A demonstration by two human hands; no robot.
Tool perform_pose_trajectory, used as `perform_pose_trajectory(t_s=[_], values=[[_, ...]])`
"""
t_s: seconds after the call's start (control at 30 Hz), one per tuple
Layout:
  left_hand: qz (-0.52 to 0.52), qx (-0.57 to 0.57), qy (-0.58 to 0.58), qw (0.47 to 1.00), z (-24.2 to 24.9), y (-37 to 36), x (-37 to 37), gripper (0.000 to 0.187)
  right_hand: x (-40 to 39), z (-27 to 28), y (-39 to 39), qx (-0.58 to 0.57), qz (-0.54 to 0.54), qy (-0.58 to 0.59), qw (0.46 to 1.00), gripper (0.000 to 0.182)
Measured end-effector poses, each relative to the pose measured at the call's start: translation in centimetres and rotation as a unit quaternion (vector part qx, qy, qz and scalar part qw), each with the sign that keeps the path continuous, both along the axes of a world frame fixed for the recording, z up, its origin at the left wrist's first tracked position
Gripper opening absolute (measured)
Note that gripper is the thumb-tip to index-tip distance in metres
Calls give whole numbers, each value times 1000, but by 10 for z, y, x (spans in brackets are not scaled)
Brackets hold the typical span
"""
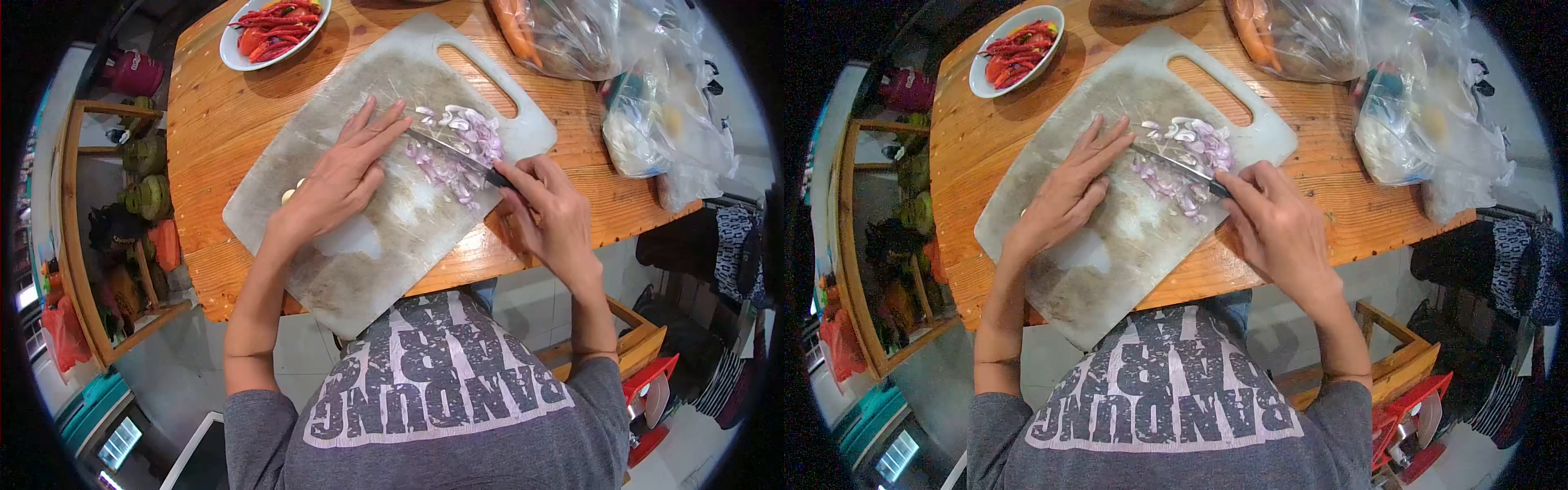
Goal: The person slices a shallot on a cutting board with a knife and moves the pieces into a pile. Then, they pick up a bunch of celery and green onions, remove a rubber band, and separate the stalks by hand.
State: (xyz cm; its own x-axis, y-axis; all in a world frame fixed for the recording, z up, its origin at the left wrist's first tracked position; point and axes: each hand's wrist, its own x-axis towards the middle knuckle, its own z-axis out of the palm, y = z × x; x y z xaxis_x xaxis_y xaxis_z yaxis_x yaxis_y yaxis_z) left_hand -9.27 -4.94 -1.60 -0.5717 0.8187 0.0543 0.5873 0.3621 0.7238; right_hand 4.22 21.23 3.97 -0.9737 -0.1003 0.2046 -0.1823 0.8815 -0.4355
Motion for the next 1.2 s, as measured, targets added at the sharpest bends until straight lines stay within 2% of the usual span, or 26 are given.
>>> perform_pose_trajectory(t_s=[0.13,0.23,0.37,0.5,0.73,0.93,1.03,1.2], values=[[16,25,-16,999,13,-5,-9,67,-10,6,14,3,22,22,1000,31],[-7,31,-27,999,18,-12,-17,65,4,10,4,-62,19,1,998,32],[14,12,-35,999,31,-21,-7,64,37,-13,-3,-137,-2,-40,990,35],[14,-5,-14,1000,26,-21,-3,63,40,-19,1,-85,1,-49,995,36],[38,7,9,999,16,-14,-13,64,6,-25,15,-51,21,21,998,33],[44,14,16,999,17,-12,-16,64,14,-9,12,-103,47,-35,993,31],[52,20,27,998,14,-13,-18,63,16,-17,7,-88,71,-27,993,31],[53,8,11,999,18,-10,-16,63,6,-22,10,-85,24,-15,996,31]])
